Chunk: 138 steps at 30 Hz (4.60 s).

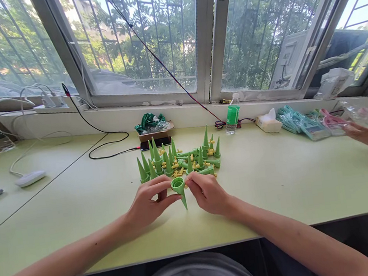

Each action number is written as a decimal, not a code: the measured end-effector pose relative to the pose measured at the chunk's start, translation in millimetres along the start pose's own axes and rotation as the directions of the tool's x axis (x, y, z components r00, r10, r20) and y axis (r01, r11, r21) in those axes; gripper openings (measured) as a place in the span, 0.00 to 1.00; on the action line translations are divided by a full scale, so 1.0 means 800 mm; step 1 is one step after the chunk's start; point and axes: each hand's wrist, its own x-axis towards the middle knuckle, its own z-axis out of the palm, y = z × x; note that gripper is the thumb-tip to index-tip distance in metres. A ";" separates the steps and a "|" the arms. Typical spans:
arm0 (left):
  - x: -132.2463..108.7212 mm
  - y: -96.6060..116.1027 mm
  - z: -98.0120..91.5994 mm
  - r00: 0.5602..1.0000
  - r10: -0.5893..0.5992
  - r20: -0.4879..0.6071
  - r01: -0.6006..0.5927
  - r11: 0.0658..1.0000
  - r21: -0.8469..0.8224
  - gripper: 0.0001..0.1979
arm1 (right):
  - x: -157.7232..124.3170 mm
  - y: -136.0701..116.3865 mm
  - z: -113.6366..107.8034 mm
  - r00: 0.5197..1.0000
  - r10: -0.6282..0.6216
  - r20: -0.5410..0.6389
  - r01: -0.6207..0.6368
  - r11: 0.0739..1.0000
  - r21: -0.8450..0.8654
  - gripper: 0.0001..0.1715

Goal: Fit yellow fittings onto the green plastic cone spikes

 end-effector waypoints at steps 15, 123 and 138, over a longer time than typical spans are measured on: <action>0.002 -0.001 0.000 1.000 0.006 -0.013 -0.006 1.000 -0.006 0.11 | 0.000 0.000 0.001 0.999 -0.034 0.007 0.034 0.999 -0.032 0.14; 0.001 -0.001 0.000 0.996 0.080 -0.027 -0.083 0.991 -0.110 0.13 | -0.001 -0.002 -0.003 0.997 -0.054 0.055 0.054 0.999 -0.003 0.16; -0.002 -0.002 -0.004 0.983 0.177 0.046 -0.176 0.984 -0.026 0.19 | -0.003 0.001 -0.001 0.994 -0.046 0.103 0.051 0.997 -0.051 0.18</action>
